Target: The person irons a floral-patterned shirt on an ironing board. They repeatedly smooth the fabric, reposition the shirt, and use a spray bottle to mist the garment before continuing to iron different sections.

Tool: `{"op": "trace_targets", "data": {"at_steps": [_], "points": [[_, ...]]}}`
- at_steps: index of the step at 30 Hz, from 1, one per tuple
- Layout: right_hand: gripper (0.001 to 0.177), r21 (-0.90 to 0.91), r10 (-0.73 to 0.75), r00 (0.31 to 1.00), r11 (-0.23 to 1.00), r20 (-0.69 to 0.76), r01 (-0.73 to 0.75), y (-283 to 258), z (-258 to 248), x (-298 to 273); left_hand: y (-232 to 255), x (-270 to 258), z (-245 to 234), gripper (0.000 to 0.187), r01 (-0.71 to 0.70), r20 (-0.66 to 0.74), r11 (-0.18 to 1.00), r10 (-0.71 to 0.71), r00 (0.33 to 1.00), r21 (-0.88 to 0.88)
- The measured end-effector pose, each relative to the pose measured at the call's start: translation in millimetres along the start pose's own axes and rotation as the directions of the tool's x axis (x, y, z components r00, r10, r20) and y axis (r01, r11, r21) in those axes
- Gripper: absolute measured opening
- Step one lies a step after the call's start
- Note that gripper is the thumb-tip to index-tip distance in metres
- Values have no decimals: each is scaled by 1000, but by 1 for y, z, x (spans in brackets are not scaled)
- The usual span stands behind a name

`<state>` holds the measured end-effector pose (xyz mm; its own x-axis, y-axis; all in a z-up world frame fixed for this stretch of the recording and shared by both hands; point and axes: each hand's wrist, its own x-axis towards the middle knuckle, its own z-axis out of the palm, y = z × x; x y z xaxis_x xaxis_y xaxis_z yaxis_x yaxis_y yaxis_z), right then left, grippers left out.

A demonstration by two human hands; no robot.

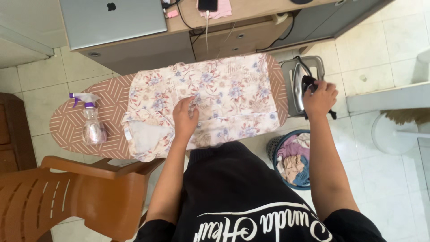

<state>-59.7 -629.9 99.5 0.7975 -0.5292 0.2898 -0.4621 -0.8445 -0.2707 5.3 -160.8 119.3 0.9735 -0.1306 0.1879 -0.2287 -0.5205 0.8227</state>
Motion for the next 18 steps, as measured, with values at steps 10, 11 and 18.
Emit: {"op": "trace_targets", "data": {"at_steps": [10, 11, 18], "points": [[39, 241, -25, 991, 970, 133, -8, 56, 29, 17, -50, -38, -14, 32, 237, -440, 970, -189, 878, 57], [40, 292, -81, 990, 955, 116, 44, 57, 30, 17, -56, -41, -19, 32, 272, -479, 961, -222, 849, 38], [45, 478, -124, 984, 877, 127, 49, 17, -27, 30, -115, -77, -41, 32, 405, -589, 864, -502, 634, -300]]}}
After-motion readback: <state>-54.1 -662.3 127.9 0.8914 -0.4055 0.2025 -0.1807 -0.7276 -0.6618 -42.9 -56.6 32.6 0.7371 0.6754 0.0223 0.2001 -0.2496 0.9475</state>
